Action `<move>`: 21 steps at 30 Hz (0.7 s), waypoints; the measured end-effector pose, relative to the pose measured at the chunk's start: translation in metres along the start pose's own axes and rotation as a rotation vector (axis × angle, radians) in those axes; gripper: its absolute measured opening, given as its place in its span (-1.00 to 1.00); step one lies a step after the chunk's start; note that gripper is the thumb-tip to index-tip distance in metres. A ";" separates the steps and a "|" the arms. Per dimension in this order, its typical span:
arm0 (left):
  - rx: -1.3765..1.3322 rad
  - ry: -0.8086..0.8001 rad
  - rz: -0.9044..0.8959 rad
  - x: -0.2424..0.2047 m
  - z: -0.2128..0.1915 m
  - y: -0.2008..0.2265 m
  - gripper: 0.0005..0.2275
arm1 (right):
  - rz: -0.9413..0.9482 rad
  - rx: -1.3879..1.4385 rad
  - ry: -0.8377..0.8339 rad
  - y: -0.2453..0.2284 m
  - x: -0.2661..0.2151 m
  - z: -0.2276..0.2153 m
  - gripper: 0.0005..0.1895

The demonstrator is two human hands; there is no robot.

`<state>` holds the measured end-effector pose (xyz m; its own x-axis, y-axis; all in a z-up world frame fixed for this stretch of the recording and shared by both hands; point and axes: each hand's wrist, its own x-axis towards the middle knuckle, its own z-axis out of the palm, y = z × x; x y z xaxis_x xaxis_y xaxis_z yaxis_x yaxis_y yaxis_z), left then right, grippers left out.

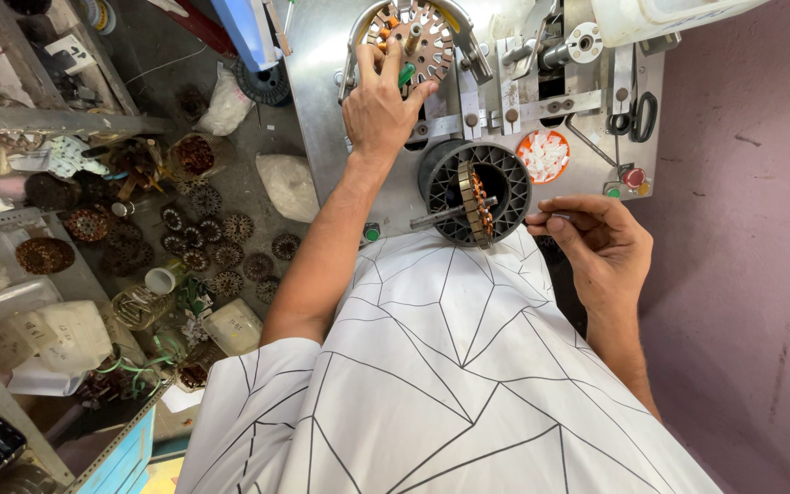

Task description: The person inserts small white insulating spacers into the slots of a cylindrical motor stator core. They use a green-handled screwdriver to press and adjust the spacers into place. The person repeats this process for multiple slots around the stator.

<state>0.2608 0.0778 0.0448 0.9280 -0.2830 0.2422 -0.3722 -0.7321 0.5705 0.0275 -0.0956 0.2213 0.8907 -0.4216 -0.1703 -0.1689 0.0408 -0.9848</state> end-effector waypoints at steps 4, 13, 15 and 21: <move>-0.033 -0.010 -0.019 0.005 -0.006 0.004 -0.29 | -0.012 -0.002 -0.027 0.001 -0.001 0.001 -0.83; -0.757 -0.246 0.005 -0.050 -0.097 0.082 -0.74 | -0.097 0.019 -0.014 -0.007 0.007 0.024 -0.77; -0.904 -0.276 0.200 -0.069 -0.118 0.102 -0.76 | -0.175 -0.093 -0.018 -0.009 0.009 0.028 -0.78; -0.879 -0.149 0.180 -0.086 -0.137 0.125 -0.83 | -0.431 -0.337 -0.040 -0.016 0.005 0.036 -0.82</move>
<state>0.1324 0.0957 0.2030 0.8247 -0.4689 0.3164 -0.3330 0.0496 0.9416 0.0497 -0.0661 0.2347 0.9235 -0.3007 0.2384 0.0948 -0.4233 -0.9010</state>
